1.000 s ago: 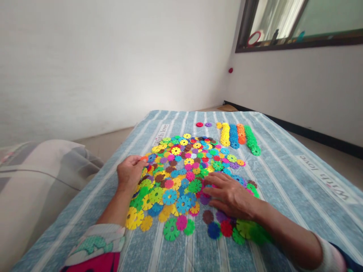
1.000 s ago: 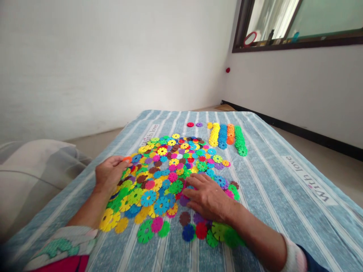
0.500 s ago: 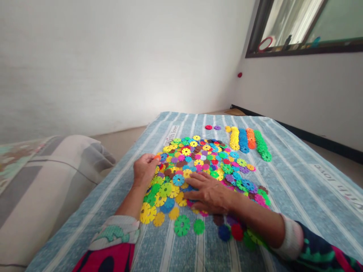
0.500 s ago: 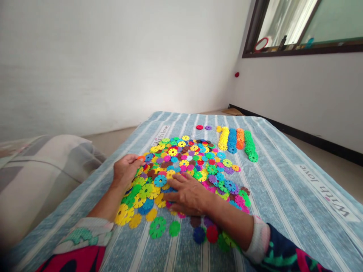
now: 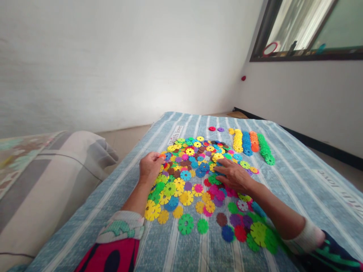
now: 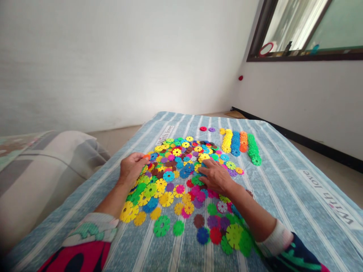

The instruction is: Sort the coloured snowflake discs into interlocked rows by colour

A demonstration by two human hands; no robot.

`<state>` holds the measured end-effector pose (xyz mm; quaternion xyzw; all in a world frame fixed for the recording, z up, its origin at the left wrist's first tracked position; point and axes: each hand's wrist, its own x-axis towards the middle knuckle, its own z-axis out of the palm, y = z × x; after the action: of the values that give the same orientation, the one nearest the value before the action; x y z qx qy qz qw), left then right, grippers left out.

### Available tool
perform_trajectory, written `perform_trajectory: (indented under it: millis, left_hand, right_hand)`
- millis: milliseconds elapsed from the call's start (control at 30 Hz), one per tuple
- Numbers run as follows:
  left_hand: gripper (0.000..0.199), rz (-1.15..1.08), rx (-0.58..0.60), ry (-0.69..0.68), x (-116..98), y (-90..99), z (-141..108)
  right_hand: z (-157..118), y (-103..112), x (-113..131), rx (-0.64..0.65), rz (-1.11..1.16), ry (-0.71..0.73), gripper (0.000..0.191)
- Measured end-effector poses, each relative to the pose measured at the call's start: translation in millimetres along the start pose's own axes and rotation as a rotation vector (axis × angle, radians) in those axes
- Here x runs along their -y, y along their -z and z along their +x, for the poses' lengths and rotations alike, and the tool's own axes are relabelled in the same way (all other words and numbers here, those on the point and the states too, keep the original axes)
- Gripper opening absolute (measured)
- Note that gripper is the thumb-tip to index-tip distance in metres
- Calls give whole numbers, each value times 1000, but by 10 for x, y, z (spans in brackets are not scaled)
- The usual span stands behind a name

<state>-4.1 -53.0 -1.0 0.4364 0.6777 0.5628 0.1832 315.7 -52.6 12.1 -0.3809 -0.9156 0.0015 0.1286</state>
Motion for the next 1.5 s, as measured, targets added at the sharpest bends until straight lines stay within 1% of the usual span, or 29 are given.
perform_trajectory:
  millis: [133,267,400,533,667,833,967,1167,1333,1500]
  left_hand:
    - [15,5,7,2,-44,9,-23]
    - [15,8,10,2,-67,13,-35]
    - [15,3,10,2,-59,10,-31]
    - [16,-2,4,-3,-26,6,-14]
    - [16,-16,-9,-12,2,4,0]
    - [16,-41,-10,-11,0,1,-11]
    - [19,-51,-1,-5,-6,-5,-24]
    - [19,-63,7,7,-10,-13,-28]
    - [19,-53,-3,13,-23,-10,-32]
    - [18,-51,-6,22,-75,-3,-54]
  right_hand:
    - [-115,20,-3,20,-22,-8,29]
    - [-210,47,79,-1,-11,-20,25]
    - [-246,120,339,-27,45,54,18]
    - [-241,161,617,41,109,140,19]
    - [-250,93,735,59,115,158,17]
    - [-290,42,770,96,116,169,20]
    - [-316,84,744,115,125,155,22]
    - [-356,119,710,98,118,117,21]
    - [-381,131,756,123,124,149,21]
    - [-386,115,669,135,87,133,16]
